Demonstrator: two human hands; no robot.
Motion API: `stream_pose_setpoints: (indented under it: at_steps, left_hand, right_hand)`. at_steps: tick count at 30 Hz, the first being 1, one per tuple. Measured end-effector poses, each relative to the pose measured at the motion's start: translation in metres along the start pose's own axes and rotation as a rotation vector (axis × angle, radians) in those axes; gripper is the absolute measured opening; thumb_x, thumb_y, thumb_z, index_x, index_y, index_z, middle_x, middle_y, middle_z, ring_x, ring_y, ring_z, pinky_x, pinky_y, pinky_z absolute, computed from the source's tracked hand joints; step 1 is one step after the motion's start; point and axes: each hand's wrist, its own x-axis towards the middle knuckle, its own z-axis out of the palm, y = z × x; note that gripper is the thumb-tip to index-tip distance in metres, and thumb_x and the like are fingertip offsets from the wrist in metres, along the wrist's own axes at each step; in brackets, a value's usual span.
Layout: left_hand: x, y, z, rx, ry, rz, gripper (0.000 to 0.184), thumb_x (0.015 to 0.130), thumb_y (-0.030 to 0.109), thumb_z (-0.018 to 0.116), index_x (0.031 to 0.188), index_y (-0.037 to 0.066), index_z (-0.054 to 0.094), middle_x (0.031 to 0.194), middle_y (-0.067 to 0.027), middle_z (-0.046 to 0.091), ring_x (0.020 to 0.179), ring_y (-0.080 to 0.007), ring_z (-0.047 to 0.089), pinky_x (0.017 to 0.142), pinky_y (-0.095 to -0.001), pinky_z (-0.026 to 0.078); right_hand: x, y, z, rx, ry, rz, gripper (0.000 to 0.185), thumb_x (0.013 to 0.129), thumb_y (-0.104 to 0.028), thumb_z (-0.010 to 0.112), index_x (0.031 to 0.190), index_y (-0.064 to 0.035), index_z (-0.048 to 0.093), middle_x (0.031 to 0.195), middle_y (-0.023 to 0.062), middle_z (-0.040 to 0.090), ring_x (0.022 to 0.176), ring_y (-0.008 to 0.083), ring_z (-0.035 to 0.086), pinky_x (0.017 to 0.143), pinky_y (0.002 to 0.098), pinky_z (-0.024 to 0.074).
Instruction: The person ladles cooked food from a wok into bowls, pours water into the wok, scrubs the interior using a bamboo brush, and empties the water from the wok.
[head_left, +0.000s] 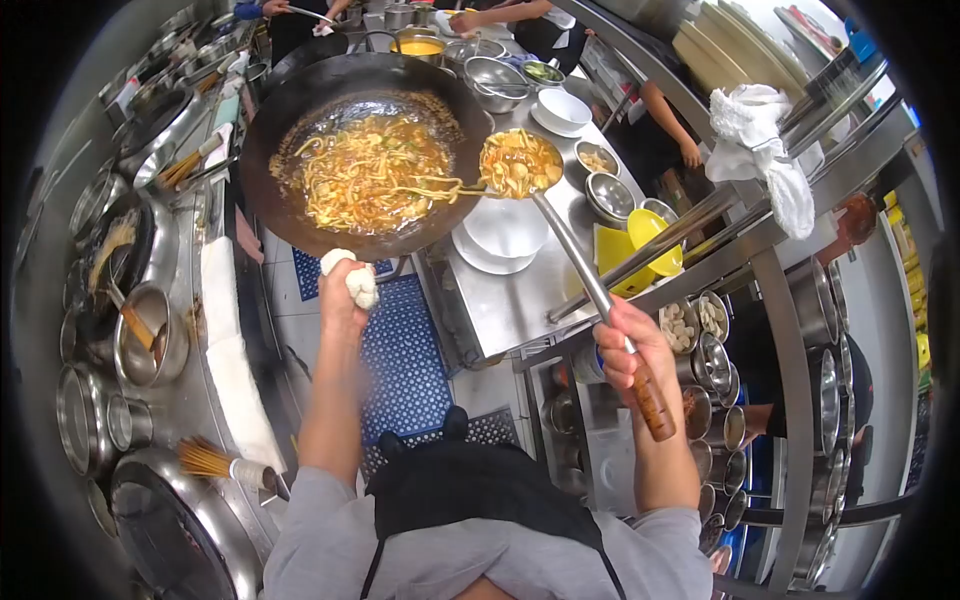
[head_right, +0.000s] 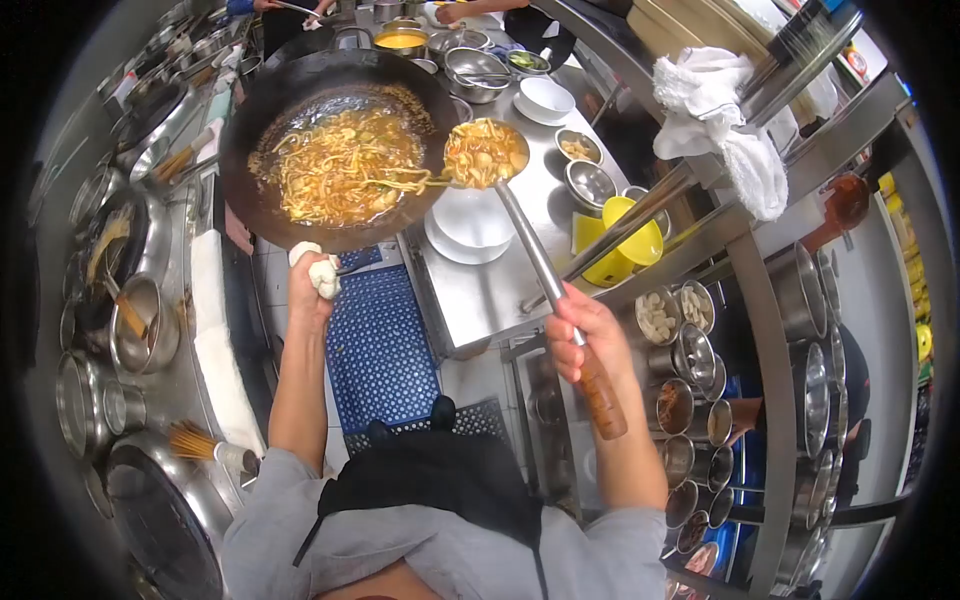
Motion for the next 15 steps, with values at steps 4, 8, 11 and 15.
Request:
stream_pose_setpoints:
  at_steps: [4, 8, 11, 15]
  left_hand:
    - [0.022, 0.002, 0.006, 0.050, 0.002, -0.002, 0.011, 0.075, 0.001, 0.059, 0.085, 0.002, 0.058, 0.072, -0.0092, 0.061, 0.061, -0.0205, 0.063, 0.054, -0.0316, 0.051]
    - [0.024, 0.011, 0.018, 0.104, -0.005, -0.048, 0.006, 0.078, 0.004, 0.058, 0.084, 0.004, 0.057, 0.069, -0.0090, 0.061, 0.060, -0.0202, 0.064, 0.053, -0.0315, 0.050]
    - [0.022, 0.023, 0.029, 0.089, -0.041, -0.093, 0.003, 0.080, 0.004, 0.057, 0.082, 0.006, 0.057, 0.068, -0.0083, 0.061, 0.060, -0.0197, 0.063, 0.053, -0.0315, 0.051]
    - [0.013, 0.041, 0.052, 0.130, -0.050, -0.088, 0.002, 0.082, 0.006, 0.056, 0.082, 0.008, 0.056, 0.067, -0.0073, 0.061, 0.056, -0.0185, 0.062, 0.045, -0.0296, 0.048]
  right_hand:
    - [0.007, 0.011, -0.034, -0.088, 0.097, -0.026, 0.043, 0.097, -0.011, 0.056, 0.139, -0.0070, 0.046, 0.065, 0.0030, 0.052, 0.038, 0.0114, 0.049, 0.030, 0.0266, 0.0415]
    - [0.016, 0.030, -0.051, -0.280, 0.202, -0.018, 0.050, 0.094, -0.009, 0.059, 0.143, -0.0060, 0.047, 0.065, 0.0022, 0.054, 0.040, 0.0102, 0.049, 0.032, 0.0252, 0.0397]
    - [0.024, 0.043, -0.045, -0.664, 0.335, -0.040, 0.051, 0.092, -0.008, 0.060, 0.142, -0.0045, 0.049, 0.065, 0.0017, 0.055, 0.040, 0.0091, 0.049, 0.035, 0.0243, 0.0396]
    - [0.034, 0.074, -0.069, -1.158, 0.439, -0.171, 0.060, 0.088, -0.011, 0.063, 0.145, -0.0008, 0.045, 0.063, 0.0098, 0.060, 0.047, 0.0160, 0.061, 0.046, 0.0326, 0.0487]
